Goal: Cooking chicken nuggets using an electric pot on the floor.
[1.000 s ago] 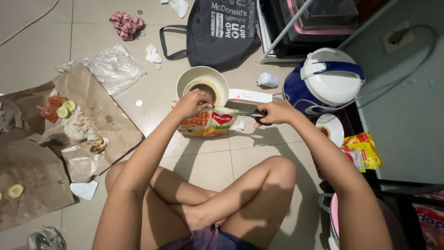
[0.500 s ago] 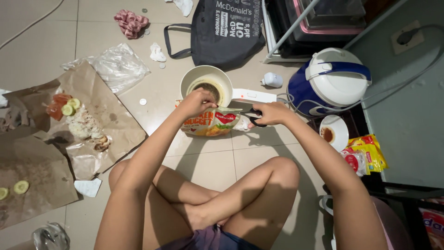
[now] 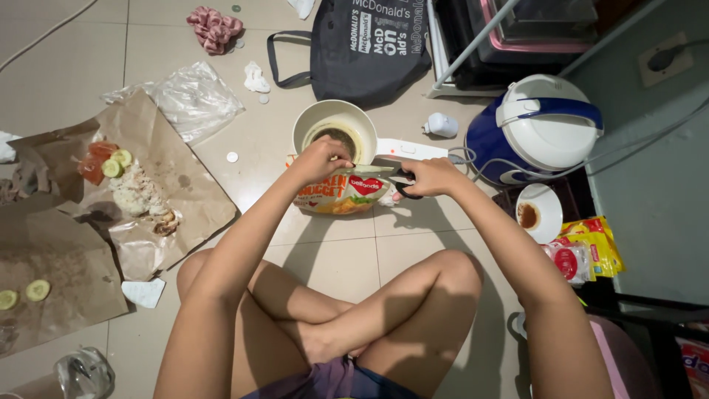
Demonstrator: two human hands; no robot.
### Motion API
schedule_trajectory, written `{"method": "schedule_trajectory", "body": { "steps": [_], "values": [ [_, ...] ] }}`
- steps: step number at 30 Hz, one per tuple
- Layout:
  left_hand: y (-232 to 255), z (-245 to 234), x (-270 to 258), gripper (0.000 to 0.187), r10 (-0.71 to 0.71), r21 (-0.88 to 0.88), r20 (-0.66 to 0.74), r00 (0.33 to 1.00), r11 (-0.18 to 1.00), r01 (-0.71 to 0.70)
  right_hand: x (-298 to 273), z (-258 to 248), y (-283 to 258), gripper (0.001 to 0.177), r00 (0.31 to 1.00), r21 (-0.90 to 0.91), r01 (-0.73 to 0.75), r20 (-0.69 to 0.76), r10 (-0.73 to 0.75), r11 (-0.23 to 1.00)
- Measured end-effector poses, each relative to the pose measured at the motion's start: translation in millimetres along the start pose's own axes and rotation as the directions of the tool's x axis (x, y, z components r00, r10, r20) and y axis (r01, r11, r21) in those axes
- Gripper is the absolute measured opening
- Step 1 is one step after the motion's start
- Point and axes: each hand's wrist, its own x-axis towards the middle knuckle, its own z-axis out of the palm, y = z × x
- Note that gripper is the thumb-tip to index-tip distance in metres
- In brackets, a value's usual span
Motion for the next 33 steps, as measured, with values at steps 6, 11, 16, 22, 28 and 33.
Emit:
{"method": "schedule_trajectory", "body": {
  "steps": [6, 11, 16, 22, 28, 33],
  "values": [
    [-2, -2, 1, 0.015, -0.004, -0.003, -0.001, 1.000, 1.000, 0.004, 10, 5, 8, 0.064, 0.998, -0.036, -0.021, 0.059, 0.023, 0.999],
    [-1, -2, 2, 0.016, 0.016, -0.001, 0.002, 1.000, 1.000, -0.016, 9, 2, -2, 0.069, 1.000, 0.014, -0.002, 0.007, 0.002, 1.000],
    [1, -2, 2, 0.015, -0.003, 0.016, 0.002, 1.000, 1.000, 0.003, 9, -10, -24, 0.073, 0.998, 0.019, 0.004, 0.058, -0.005, 1.000],
    [5, -4, 2, 0.013, -0.026, 0.014, -0.027, 0.999, 1.000, 0.026, 18, -4, -12, 0.073, 0.997, -0.008, -0.015, 0.069, 0.015, 1.000],
    [15, -5, 1, 0.013, -0.038, 0.038, -0.043, 0.998, 0.998, 0.039, 13, -16, -33, 0.076, 0.997, -0.032, -0.021, 0.076, 0.024, 0.999],
    [14, -6, 0, 0.011, 0.005, 0.100, -0.113, 0.994, 0.995, 0.006, 23, -4, -25, 0.077, 0.997, -0.026, -0.014, 0.071, 0.015, 1.000]
  ]
}}
